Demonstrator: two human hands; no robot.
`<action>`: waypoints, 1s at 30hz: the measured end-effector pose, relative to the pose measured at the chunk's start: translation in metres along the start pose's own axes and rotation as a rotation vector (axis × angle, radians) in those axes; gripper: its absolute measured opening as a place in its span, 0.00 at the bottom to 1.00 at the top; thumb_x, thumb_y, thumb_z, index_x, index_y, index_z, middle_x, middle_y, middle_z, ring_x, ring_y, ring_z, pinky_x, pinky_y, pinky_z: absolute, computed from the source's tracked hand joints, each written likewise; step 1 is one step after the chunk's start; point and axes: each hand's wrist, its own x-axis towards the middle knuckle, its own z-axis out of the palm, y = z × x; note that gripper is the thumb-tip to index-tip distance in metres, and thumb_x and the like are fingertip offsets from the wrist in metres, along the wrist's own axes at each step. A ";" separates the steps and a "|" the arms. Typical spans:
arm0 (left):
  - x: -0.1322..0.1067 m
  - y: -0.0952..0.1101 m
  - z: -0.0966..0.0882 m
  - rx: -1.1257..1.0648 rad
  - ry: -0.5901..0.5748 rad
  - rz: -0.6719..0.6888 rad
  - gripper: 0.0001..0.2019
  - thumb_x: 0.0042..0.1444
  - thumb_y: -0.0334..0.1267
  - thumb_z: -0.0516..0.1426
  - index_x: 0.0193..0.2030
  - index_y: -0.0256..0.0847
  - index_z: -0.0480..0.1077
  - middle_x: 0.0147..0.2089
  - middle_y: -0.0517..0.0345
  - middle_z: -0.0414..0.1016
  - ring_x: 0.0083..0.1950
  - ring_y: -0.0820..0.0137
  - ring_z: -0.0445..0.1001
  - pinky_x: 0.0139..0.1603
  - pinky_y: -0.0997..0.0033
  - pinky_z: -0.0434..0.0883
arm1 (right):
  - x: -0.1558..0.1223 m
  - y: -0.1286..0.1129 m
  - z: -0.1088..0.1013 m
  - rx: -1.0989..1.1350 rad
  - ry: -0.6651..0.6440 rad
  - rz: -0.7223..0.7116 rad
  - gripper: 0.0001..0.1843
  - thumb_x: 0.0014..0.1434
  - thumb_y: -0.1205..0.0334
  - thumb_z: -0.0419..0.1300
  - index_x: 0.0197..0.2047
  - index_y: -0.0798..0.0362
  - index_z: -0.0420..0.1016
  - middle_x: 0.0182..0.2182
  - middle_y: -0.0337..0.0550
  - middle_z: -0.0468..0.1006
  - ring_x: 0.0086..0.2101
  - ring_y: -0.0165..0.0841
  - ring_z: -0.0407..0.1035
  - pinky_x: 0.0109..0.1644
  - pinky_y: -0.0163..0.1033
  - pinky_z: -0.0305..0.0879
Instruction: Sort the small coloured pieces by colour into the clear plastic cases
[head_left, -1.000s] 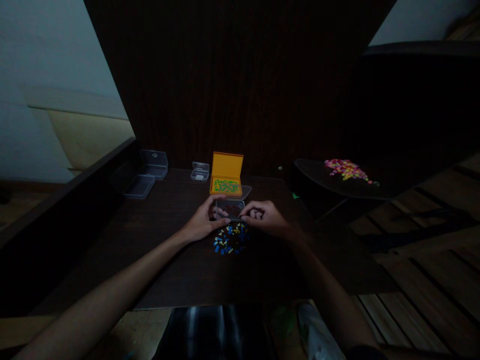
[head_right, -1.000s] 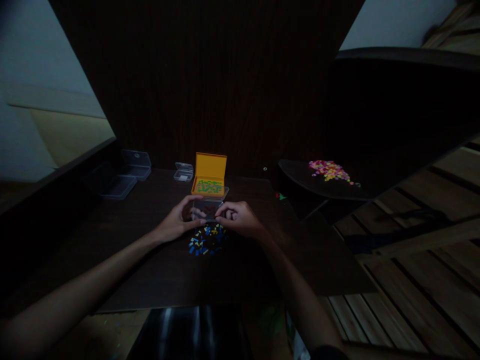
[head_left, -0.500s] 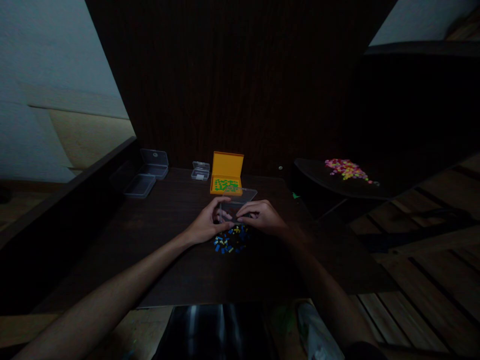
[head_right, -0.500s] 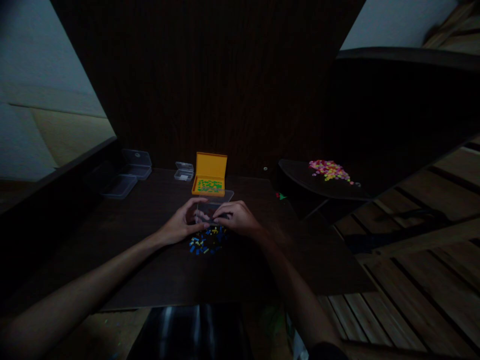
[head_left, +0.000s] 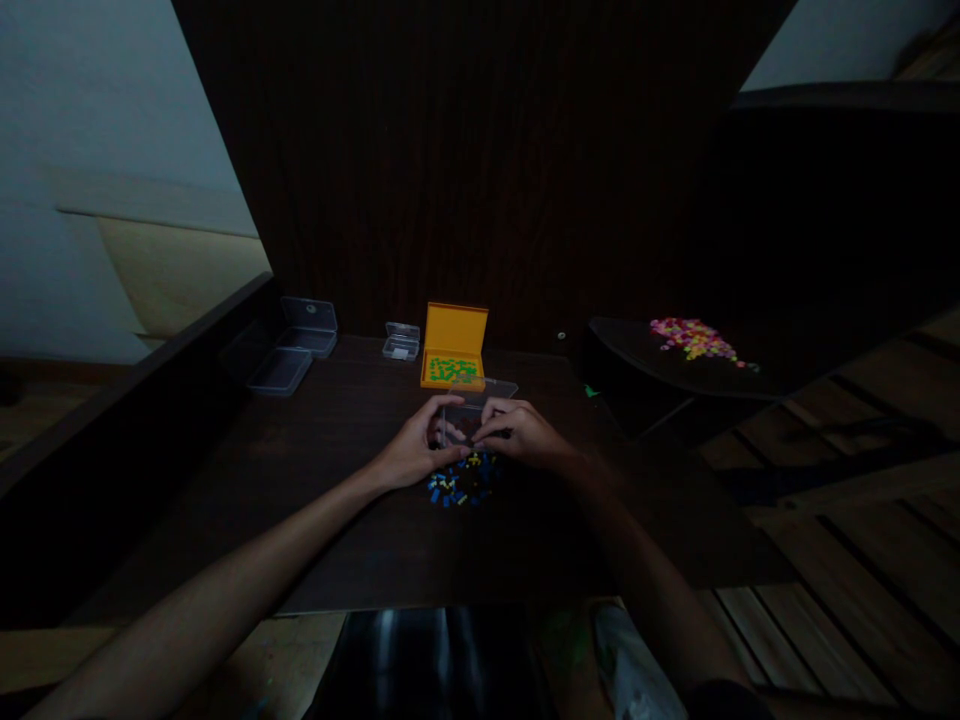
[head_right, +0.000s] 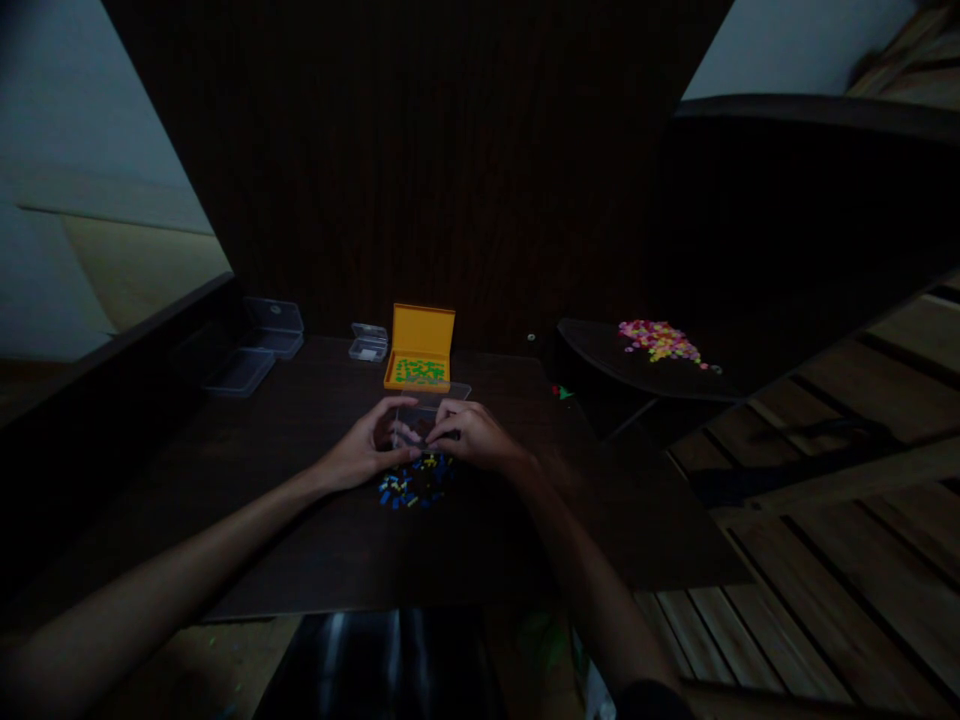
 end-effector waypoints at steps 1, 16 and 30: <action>0.000 0.000 0.000 0.003 0.001 -0.001 0.34 0.44 0.35 0.67 0.57 0.40 0.58 0.36 0.59 0.72 0.39 0.71 0.74 0.45 0.66 0.70 | 0.000 0.001 0.000 -0.004 -0.006 0.005 0.05 0.54 0.64 0.65 0.35 0.52 0.82 0.30 0.42 0.73 0.32 0.29 0.68 0.35 0.33 0.63; 0.002 -0.002 -0.006 0.028 0.043 0.000 0.34 0.44 0.35 0.67 0.57 0.39 0.58 0.37 0.57 0.73 0.39 0.71 0.74 0.42 0.68 0.70 | -0.009 -0.016 -0.017 0.213 0.018 0.101 0.12 0.57 0.56 0.61 0.33 0.56 0.79 0.25 0.41 0.72 0.24 0.26 0.62 0.24 0.30 0.56; 0.007 -0.004 -0.017 0.054 0.112 0.002 0.34 0.44 0.34 0.66 0.58 0.39 0.57 0.36 0.58 0.73 0.39 0.72 0.74 0.44 0.67 0.70 | -0.007 -0.018 0.023 0.031 -0.243 0.056 0.11 0.59 0.65 0.59 0.44 0.51 0.79 0.39 0.42 0.82 0.37 0.31 0.76 0.44 0.33 0.65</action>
